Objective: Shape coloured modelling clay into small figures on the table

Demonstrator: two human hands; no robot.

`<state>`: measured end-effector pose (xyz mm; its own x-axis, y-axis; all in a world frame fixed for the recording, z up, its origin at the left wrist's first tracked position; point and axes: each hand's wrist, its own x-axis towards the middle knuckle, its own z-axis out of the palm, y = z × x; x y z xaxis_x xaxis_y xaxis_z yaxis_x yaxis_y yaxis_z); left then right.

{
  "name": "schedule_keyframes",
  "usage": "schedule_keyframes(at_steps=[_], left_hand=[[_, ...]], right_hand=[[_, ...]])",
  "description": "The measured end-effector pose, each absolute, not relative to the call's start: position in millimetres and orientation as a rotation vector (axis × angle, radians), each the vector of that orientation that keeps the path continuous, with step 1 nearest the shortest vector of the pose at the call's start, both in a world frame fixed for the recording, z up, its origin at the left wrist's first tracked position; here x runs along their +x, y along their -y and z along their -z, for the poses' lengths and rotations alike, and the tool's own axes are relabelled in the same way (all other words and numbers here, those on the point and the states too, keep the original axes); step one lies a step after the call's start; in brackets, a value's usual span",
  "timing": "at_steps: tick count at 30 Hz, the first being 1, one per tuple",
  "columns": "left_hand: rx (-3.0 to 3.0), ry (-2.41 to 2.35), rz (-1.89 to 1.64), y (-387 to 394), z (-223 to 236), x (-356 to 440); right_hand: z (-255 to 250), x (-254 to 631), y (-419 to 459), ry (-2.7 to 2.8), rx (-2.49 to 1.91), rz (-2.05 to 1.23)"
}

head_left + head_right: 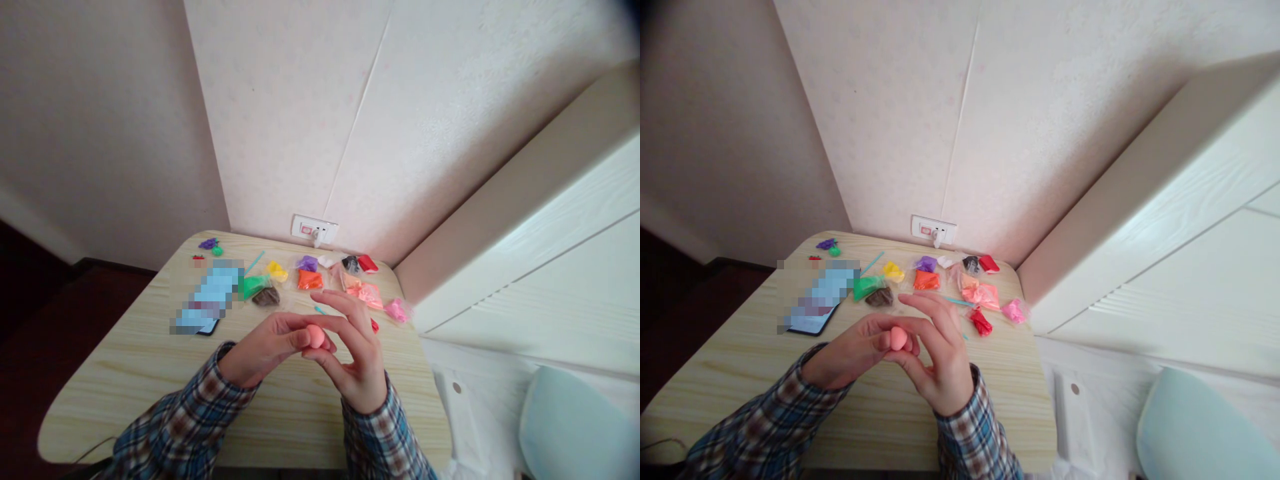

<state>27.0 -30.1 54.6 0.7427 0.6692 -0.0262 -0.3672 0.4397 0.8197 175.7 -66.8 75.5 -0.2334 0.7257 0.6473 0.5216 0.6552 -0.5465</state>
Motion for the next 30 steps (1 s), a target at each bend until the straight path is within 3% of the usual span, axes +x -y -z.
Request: schedule_keyframes(at_steps=[11,30], left_hand=[[1.052,-0.462,-0.747,33,-65,28],[1.161,-0.612,-0.828,42,-87,28]], right_hand=[[-85,177,71,1.987,-1.132,-0.031],[-91,178,78,1.871,-1.084,-0.117]])
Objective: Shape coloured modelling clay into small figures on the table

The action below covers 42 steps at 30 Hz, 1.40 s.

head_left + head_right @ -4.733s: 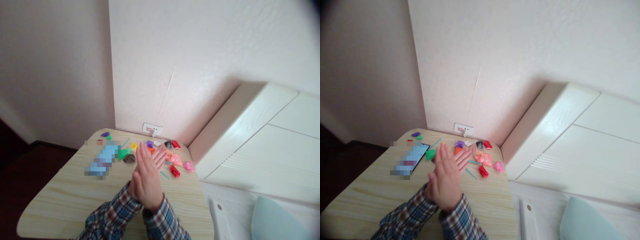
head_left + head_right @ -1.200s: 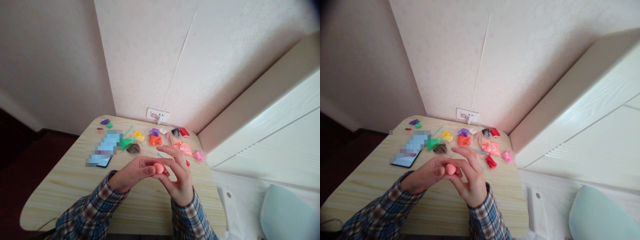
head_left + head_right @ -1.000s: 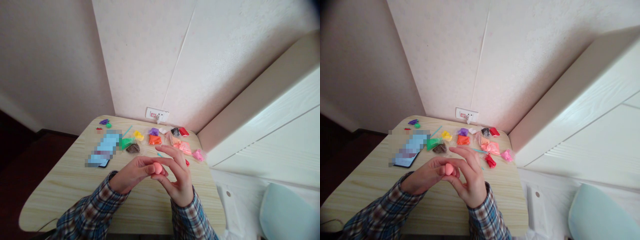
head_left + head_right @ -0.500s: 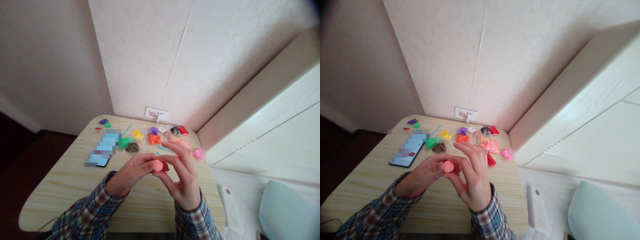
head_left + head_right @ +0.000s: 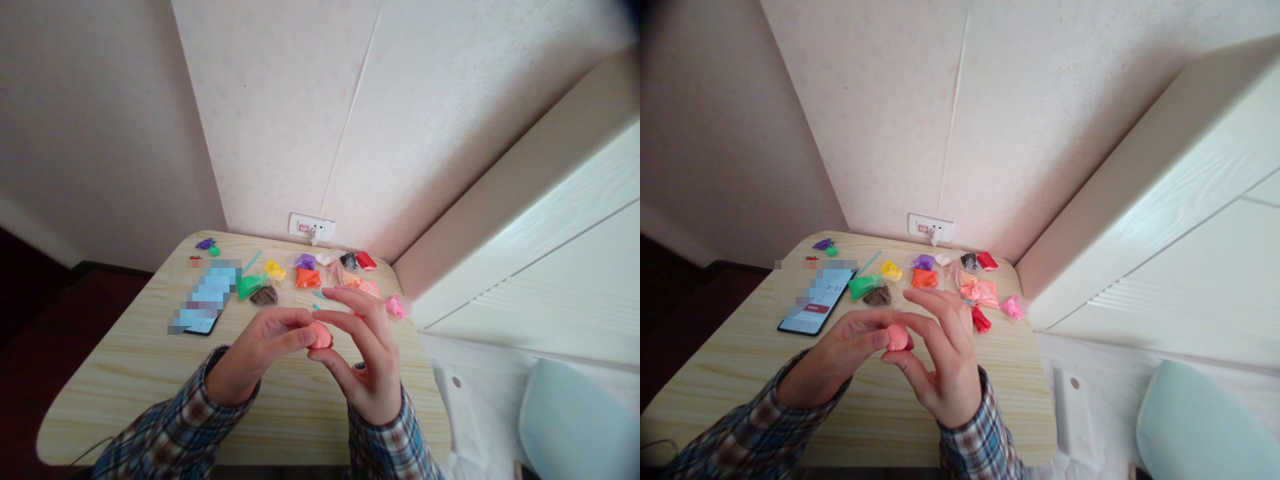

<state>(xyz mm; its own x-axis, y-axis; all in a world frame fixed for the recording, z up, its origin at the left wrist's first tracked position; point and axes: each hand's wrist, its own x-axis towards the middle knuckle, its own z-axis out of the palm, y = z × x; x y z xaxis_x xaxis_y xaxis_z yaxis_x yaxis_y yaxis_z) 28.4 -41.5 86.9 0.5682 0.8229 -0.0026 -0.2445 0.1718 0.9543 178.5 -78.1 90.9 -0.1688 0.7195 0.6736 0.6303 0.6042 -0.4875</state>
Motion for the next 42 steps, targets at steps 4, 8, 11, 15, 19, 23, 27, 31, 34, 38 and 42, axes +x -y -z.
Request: schedule_keyframes(at_steps=[4,8,11,15,19,23,27,31,34,38,42], left_hand=[[1.188,-0.641,-0.825,43,-89,28],[1.173,-0.56,-0.774,44,-92,28],[1.112,-0.559,-0.75,41,-90,30],[1.155,-0.671,-0.747,25,-64,30],[1.253,-0.821,-0.752,0,-24,19],[1.192,-0.889,-0.809,-9,-6,11],[1.188,-0.801,-0.846,-4,-10,11],[1.235,-0.763,-0.809,0,-9,9],[1.271,-0.731,-0.793,1,-3,9],[1.27,-0.676,-0.742,4,2,13],[1.268,-0.645,-0.714,4,3,15]], right_hand=[[-90,180,78,1.842,-1.07,-0.136],[-89,180,79,1.803,-1.045,-0.161],[-85,178,76,1.811,-1.025,-0.213],[-63,180,62,1.836,-1.02,-0.347],[-29,198,41,1.763,-1.037,-0.455],[-14,207,30,1.395,-1.135,-0.375],[-17,188,31,1.823,-1.055,-0.563],[-15,176,37,1.797,-1.033,-0.583],[-11,175,39,1.844,-0.997,-0.557],[-7,175,39,1.868,-0.974,-0.529],[-8,175,39,1.874,-0.966,-0.515]])
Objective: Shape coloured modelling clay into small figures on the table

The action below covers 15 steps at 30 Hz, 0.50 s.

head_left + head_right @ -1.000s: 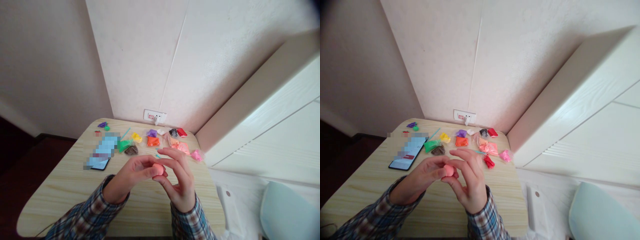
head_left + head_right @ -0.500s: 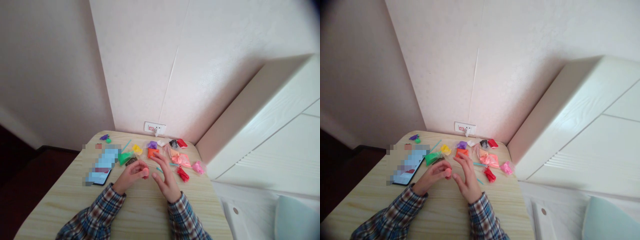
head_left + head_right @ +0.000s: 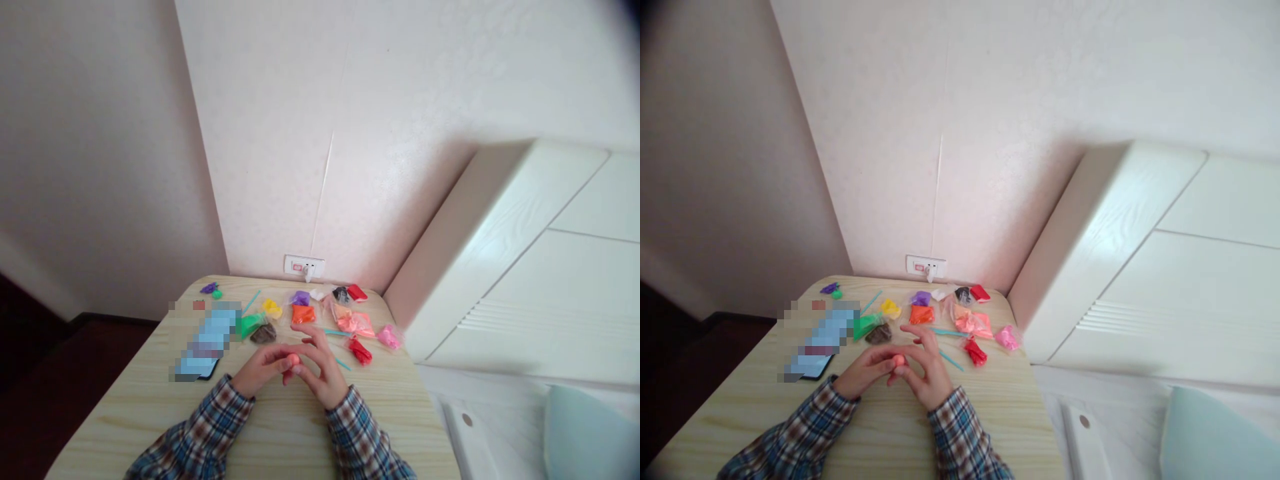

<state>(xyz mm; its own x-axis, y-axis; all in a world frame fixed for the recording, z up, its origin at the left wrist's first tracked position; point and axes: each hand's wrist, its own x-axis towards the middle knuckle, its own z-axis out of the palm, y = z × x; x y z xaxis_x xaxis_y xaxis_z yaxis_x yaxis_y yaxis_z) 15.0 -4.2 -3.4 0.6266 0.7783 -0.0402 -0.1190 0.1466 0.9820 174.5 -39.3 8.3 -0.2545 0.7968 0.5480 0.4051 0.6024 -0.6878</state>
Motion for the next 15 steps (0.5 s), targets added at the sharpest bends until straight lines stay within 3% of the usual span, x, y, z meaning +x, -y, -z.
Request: schedule_keyframes(at_steps=[8,15], left_hand=[[1.248,-0.589,-0.637,5,9,16],[1.184,-0.625,-0.648,6,12,19]], right_hand=[[-14,183,39,1.915,-0.858,-0.748],[-10,186,37,1.899,-0.84,-0.71]])
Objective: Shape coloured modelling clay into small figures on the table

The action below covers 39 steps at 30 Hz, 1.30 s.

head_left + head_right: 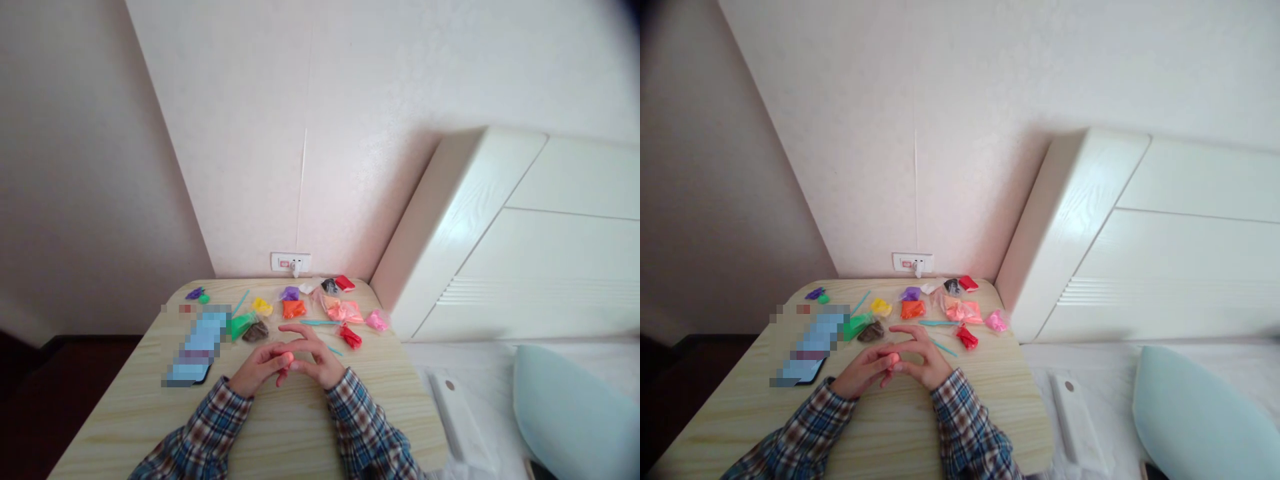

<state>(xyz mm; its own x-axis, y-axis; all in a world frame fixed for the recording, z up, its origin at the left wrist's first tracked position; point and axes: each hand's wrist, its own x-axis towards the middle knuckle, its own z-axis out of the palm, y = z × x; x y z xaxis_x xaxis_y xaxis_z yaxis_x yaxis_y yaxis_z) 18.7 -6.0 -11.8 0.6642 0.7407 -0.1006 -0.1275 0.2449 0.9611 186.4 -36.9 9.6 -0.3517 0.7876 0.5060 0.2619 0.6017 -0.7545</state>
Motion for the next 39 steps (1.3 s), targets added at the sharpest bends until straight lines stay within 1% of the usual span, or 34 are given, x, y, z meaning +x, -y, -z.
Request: schedule_keyframes(at_steps=[5,10,16,25,32,39], left_hand=[[1.229,-0.646,-0.709,5,14,19],[1.101,-0.575,-0.713,5,13,19],[0.946,-0.489,-0.68,4,16,17],[0.92,-0.531,-0.687,3,22,15],[1.022,-0.449,-0.723,5,13,19],[1.077,-0.546,-0.766,0,24,15]], right_hand=[[2,186,35,1.762,-0.791,-0.829],[10,185,35,1.674,-0.754,-0.958],[8,183,37,1.659,-0.741,-0.99],[0,178,39,1.677,-0.692,-1.043],[-3,174,43,1.674,-0.779,-0.998],[3,174,43,1.656,-0.888,-0.883]])
